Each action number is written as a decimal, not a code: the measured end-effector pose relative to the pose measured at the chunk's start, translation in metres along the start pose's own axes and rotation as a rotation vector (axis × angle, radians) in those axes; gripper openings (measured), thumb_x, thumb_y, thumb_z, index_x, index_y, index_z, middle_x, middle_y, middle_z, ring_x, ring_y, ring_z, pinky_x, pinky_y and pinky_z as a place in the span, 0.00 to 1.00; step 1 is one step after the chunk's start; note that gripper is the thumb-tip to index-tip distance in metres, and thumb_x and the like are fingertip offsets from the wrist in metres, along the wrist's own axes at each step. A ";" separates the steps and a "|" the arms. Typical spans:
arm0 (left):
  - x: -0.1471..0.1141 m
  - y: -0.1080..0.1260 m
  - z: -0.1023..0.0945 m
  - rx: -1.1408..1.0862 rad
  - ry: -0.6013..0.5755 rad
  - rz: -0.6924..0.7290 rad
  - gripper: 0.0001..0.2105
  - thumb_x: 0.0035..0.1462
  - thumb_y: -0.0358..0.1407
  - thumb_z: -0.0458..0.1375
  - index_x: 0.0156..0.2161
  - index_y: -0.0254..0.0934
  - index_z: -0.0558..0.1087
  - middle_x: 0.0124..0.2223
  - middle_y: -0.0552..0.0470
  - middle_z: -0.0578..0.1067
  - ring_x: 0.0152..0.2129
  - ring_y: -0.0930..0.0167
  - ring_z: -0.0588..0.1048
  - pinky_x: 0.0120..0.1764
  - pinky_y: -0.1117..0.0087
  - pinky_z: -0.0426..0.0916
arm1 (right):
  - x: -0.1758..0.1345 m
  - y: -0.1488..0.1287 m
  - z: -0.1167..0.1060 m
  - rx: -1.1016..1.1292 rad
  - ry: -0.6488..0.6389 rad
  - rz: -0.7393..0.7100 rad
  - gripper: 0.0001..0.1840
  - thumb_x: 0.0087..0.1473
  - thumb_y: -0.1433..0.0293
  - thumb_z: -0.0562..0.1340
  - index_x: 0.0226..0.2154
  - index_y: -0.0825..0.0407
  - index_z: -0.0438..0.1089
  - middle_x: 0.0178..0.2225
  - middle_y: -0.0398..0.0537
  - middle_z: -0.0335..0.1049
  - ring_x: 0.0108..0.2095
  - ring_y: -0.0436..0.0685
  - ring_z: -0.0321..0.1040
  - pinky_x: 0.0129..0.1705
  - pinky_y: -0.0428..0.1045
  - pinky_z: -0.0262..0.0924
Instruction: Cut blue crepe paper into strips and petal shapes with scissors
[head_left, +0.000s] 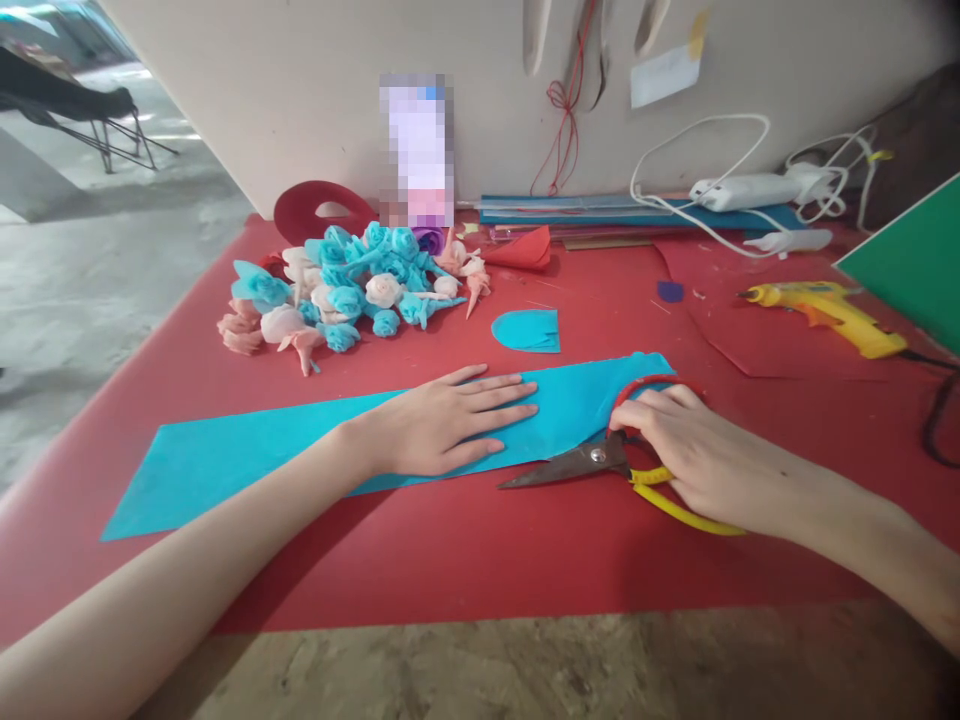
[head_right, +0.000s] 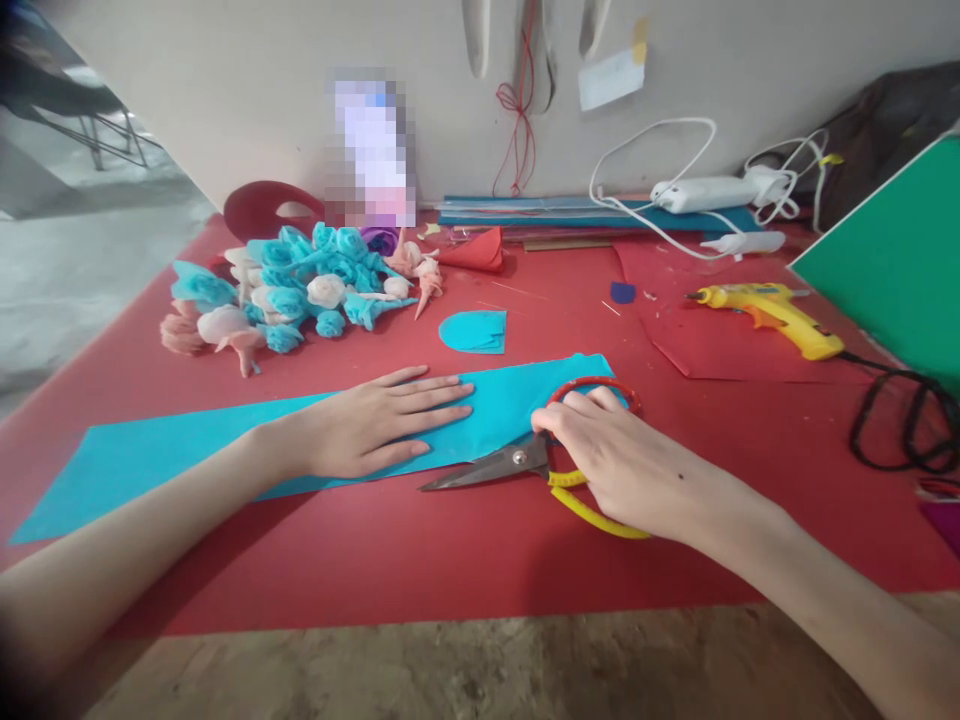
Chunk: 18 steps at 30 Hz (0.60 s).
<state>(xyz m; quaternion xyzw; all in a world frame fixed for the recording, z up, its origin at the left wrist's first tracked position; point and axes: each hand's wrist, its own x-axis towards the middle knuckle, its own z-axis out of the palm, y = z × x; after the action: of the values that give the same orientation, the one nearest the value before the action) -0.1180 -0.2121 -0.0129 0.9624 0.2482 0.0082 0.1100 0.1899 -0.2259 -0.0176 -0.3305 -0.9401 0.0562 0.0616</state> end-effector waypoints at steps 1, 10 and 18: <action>0.000 0.000 0.000 0.002 0.001 0.001 0.23 0.67 0.41 0.41 0.64 0.38 0.52 0.67 0.50 0.50 0.64 0.67 0.46 0.64 0.58 0.39 | 0.000 0.000 0.001 -0.009 0.007 -0.001 0.28 0.41 0.87 0.47 0.43 0.50 0.61 0.36 0.50 0.65 0.36 0.60 0.59 0.35 0.50 0.54; 0.000 0.000 0.001 0.020 -0.029 -0.017 0.23 0.67 0.42 0.40 0.64 0.38 0.51 0.67 0.51 0.48 0.65 0.68 0.45 0.64 0.59 0.37 | -0.015 0.001 0.000 -0.035 -0.030 -0.004 0.29 0.40 0.89 0.46 0.44 0.51 0.60 0.36 0.50 0.62 0.35 0.60 0.56 0.36 0.52 0.53; 0.001 0.001 -0.003 -0.012 -0.047 -0.028 0.22 0.67 0.39 0.38 0.64 0.38 0.52 0.67 0.51 0.49 0.65 0.69 0.44 0.64 0.59 0.36 | -0.020 0.003 -0.001 -0.103 0.007 -0.006 0.28 0.42 0.87 0.49 0.46 0.53 0.59 0.37 0.52 0.65 0.34 0.61 0.58 0.36 0.53 0.54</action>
<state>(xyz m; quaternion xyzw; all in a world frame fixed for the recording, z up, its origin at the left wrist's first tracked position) -0.1169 -0.2122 -0.0101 0.9582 0.2588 -0.0143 0.1215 0.2073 -0.2361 -0.0188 -0.3308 -0.9425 0.0067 0.0478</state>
